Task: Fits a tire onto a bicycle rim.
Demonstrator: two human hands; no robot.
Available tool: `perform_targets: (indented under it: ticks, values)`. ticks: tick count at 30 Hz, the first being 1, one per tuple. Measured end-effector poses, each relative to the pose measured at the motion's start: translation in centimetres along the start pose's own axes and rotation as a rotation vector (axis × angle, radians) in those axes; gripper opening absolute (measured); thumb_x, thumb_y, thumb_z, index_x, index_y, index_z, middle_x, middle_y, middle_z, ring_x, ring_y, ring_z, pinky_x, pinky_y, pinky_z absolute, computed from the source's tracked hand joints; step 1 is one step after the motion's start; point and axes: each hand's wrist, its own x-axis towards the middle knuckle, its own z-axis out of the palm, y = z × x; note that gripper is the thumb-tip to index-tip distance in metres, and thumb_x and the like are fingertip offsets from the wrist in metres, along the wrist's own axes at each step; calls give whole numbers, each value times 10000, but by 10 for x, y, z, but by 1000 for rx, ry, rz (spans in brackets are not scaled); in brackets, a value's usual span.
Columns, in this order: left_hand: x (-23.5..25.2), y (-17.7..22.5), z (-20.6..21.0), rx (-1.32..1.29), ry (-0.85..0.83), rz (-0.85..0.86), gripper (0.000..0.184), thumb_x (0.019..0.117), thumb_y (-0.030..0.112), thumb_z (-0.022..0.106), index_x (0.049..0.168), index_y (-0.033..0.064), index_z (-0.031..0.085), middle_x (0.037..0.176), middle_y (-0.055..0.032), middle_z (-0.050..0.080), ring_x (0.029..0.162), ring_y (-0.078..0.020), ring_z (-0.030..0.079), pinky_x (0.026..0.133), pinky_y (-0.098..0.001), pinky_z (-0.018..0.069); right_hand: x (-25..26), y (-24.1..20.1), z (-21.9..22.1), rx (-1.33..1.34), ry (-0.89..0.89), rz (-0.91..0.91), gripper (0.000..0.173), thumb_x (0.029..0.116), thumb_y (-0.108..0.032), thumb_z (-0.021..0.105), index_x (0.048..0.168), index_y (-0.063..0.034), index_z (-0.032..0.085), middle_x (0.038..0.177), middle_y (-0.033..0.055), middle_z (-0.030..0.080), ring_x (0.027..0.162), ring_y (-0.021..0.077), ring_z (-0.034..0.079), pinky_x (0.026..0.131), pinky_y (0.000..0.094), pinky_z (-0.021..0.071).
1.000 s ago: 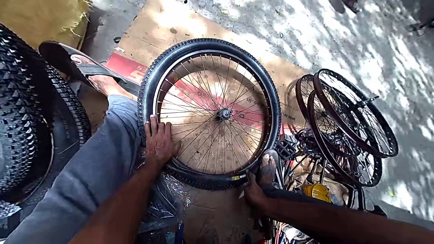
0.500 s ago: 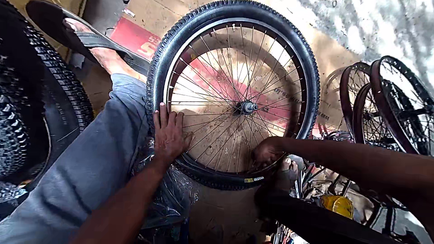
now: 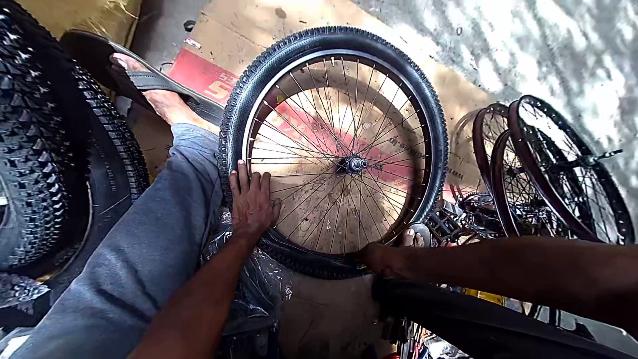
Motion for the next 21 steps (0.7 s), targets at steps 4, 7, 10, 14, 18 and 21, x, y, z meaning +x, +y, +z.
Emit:
perform_targets:
  ticks: [4,7,10,14,18,21]
  values:
    - [0,1,-2,12,4,8,767,813,528,699,1418,80,547,1470,-220,508,1532,-476,180,1244,-623,81,-4,36,41,119,219,-158,359,993,-143,563,1342,-105,640,1100,195,687,939,324,666,852,547,529]
    - [1,4,-9,7,-15,16,767,820,524,699,1421,72,544,1480,-227,497,1536,-477,164,1246,-621,73,9,77,115,132,500,-323,486,1075,-239,437,1553,-159,401,1091,182,710,941,351,711,867,544,562]
    - [-2,7,-13,-4,-4,25,807,806,531,703,1445,71,527,1520,-239,456,1545,-475,136,1249,-625,59,48,96,182,147,818,-481,613,1048,-218,430,1619,-62,267,1387,182,618,1072,336,711,903,518,589]
    - [-9,5,-19,-52,75,180,772,863,456,699,1521,120,475,1586,-233,392,1549,-447,182,1227,-670,101,21,67,178,422,684,-390,601,1079,-216,419,1630,-93,213,1358,223,621,1137,377,677,971,543,538]
    - [-10,7,-19,-58,80,312,630,911,395,692,1460,126,537,1520,-242,469,1503,-456,295,1195,-647,245,-24,-6,146,988,340,-206,668,1097,-224,427,1651,-166,58,1485,270,460,1183,362,602,944,547,519]
    - [-13,9,-13,-109,74,337,540,935,324,663,1391,47,581,1278,-255,623,1280,-450,551,1136,-597,367,-32,-16,163,899,185,-424,661,1096,-195,413,1658,-224,66,1401,206,510,872,251,615,744,444,521]
